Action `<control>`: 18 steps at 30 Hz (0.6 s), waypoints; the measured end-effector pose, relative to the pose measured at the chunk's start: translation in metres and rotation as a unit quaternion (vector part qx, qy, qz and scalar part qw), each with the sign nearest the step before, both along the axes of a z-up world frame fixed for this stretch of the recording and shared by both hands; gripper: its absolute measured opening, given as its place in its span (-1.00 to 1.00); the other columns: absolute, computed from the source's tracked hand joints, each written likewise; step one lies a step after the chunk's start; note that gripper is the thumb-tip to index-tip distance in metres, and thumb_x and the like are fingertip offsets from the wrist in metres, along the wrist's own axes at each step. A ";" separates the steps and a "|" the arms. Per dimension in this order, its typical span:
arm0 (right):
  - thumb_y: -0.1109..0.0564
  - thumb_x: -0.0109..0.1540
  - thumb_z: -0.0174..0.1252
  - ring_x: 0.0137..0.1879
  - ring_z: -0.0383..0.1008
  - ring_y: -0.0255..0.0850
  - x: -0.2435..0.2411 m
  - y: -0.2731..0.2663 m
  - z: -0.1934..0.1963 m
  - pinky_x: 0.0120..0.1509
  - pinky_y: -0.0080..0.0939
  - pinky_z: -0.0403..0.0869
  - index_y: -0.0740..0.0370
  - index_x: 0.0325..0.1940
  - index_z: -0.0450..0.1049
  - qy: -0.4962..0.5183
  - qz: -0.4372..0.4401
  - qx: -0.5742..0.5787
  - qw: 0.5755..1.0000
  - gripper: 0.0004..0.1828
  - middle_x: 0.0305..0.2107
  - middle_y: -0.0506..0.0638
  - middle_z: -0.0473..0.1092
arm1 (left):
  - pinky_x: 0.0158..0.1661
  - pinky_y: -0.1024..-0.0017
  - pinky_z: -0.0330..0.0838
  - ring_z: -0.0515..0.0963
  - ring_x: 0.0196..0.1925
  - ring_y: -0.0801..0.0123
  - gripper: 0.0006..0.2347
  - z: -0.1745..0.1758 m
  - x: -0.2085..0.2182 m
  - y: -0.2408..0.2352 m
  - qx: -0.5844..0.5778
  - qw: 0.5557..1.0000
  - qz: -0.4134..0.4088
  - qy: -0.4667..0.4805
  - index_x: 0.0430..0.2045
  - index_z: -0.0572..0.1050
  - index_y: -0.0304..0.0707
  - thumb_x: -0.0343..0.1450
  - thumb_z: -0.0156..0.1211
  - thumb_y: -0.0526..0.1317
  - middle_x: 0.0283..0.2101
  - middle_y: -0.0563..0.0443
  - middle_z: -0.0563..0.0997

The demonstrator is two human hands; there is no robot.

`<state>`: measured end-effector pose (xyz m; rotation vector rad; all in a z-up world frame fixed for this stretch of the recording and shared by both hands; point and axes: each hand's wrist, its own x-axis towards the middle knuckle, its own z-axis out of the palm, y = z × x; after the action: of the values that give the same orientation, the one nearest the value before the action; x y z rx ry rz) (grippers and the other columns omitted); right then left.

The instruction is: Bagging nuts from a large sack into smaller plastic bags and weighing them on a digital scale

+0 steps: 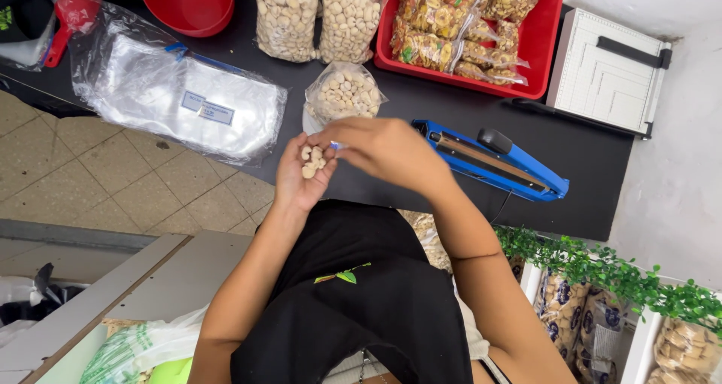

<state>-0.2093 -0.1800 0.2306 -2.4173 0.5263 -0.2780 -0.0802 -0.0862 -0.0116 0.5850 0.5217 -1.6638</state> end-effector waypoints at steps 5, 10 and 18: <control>0.15 0.29 0.28 -0.26 0.53 -0.01 -0.045 -0.003 0.009 -0.14 -0.09 0.53 0.12 0.08 0.55 -0.052 -0.132 0.003 0.990 -0.73 -0.27 0.02 0.55 | -0.48 0.47 0.55 0.62 -0.44 0.29 -0.81 -0.008 0.038 0.030 0.001 0.999 0.026 -0.029 -0.48 0.58 -0.18 0.43 0.18 -0.08 -0.40 -0.05 0.64; 0.07 0.25 0.38 -0.57 0.33 -0.32 -0.093 -0.006 -0.014 -0.43 -0.36 0.37 -0.02 0.18 0.55 -0.040 -0.254 -0.021 0.966 -0.59 -0.45 -0.22 0.53 | -0.56 0.62 0.27 0.39 -0.51 0.46 -0.85 -0.027 0.077 0.069 0.016 0.996 0.077 -0.032 -0.50 0.52 -0.12 0.43 0.16 -0.11 -0.41 0.07 0.52; 0.26 0.25 0.36 -0.50 0.39 -0.16 -0.104 -0.003 -0.022 -0.39 -0.26 0.41 0.19 0.06 0.61 -0.064 -0.282 -0.041 0.956 -0.72 -0.43 0.00 0.52 | -0.53 0.60 0.17 0.29 -0.52 0.48 -0.83 -0.048 0.089 0.092 0.040 0.992 0.117 -0.036 -0.49 0.46 -0.08 0.46 0.10 -0.08 -0.42 0.13 0.44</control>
<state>-0.3135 -0.1828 0.2089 -2.2567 1.1604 -0.7037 0.0092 0.0061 -0.0597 0.6151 0.5846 -1.3996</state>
